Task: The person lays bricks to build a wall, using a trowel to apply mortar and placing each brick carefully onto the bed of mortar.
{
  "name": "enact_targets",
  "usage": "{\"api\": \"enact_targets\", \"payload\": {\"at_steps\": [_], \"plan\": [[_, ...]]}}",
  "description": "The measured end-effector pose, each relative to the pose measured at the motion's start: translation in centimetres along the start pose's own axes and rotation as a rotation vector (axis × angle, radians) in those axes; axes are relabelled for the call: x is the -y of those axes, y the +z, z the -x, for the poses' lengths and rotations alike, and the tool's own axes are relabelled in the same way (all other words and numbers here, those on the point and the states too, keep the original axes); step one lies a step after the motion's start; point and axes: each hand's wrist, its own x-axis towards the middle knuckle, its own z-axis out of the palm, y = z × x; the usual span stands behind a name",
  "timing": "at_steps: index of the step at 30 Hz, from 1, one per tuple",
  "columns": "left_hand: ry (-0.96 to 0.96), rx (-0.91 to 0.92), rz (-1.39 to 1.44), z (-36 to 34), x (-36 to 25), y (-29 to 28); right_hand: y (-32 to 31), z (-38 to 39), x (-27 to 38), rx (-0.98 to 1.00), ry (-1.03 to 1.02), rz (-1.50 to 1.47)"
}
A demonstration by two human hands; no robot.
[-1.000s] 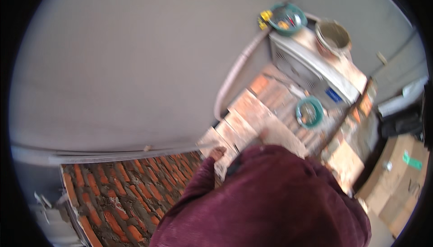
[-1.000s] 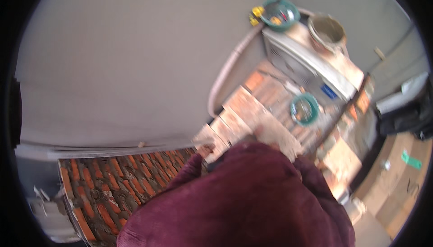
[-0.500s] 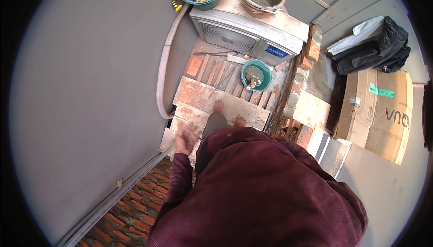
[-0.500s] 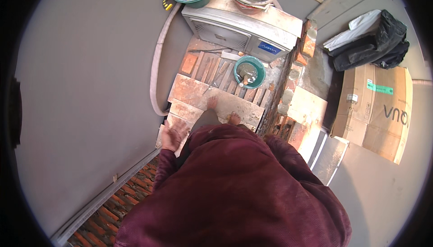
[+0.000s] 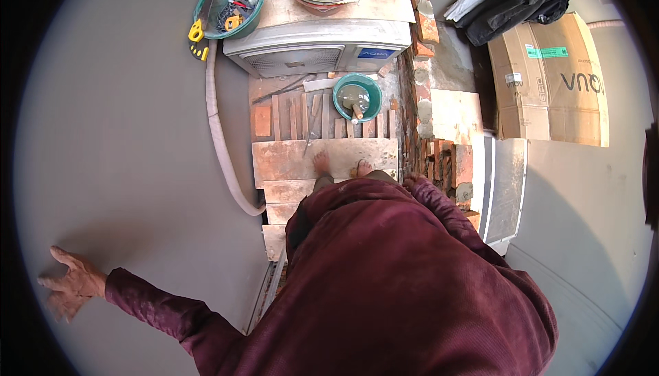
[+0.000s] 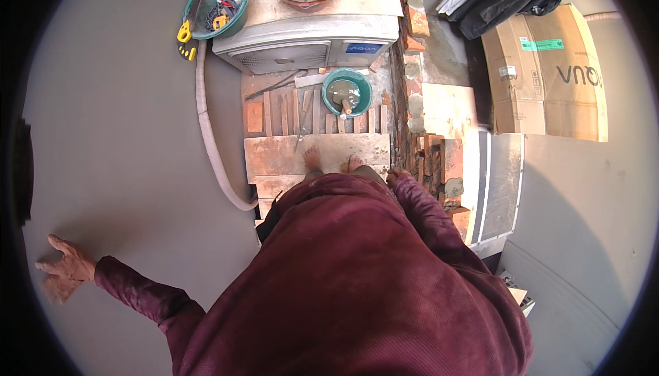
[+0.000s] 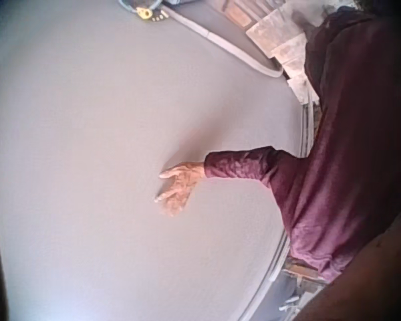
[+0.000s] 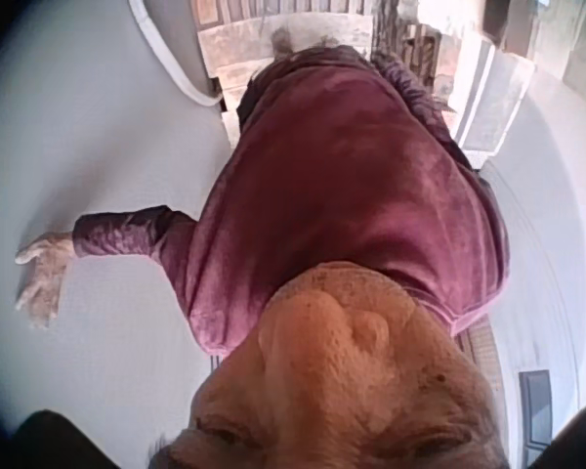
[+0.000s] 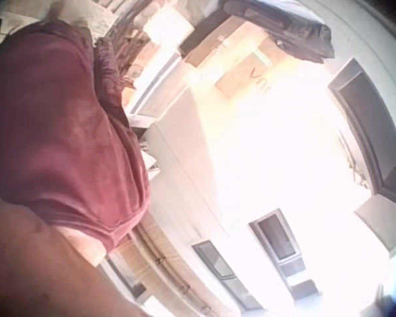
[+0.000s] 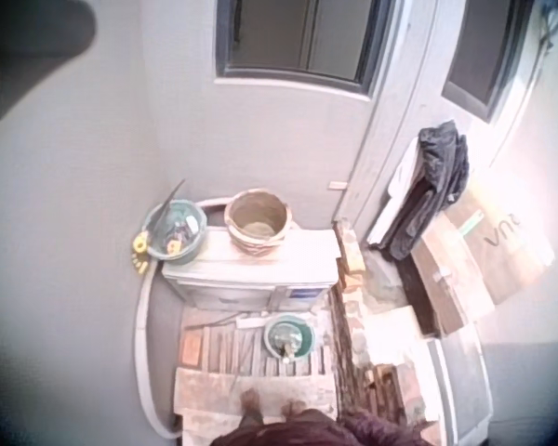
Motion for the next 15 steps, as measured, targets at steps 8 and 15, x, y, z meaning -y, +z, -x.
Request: {"api": "enact_targets", "payload": {"at_steps": [8, 15], "plan": [[-0.102, -0.171, 0.967, -0.4, -2.0, 0.1, 2.9, 5.3, -5.8, 0.063, 0.052, 0.38], [-0.049, -0.398, 1.056, 0.2, -2.2, 0.1, 2.7, 5.9, -4.8, 0.082, 0.042, 0.384]]}}
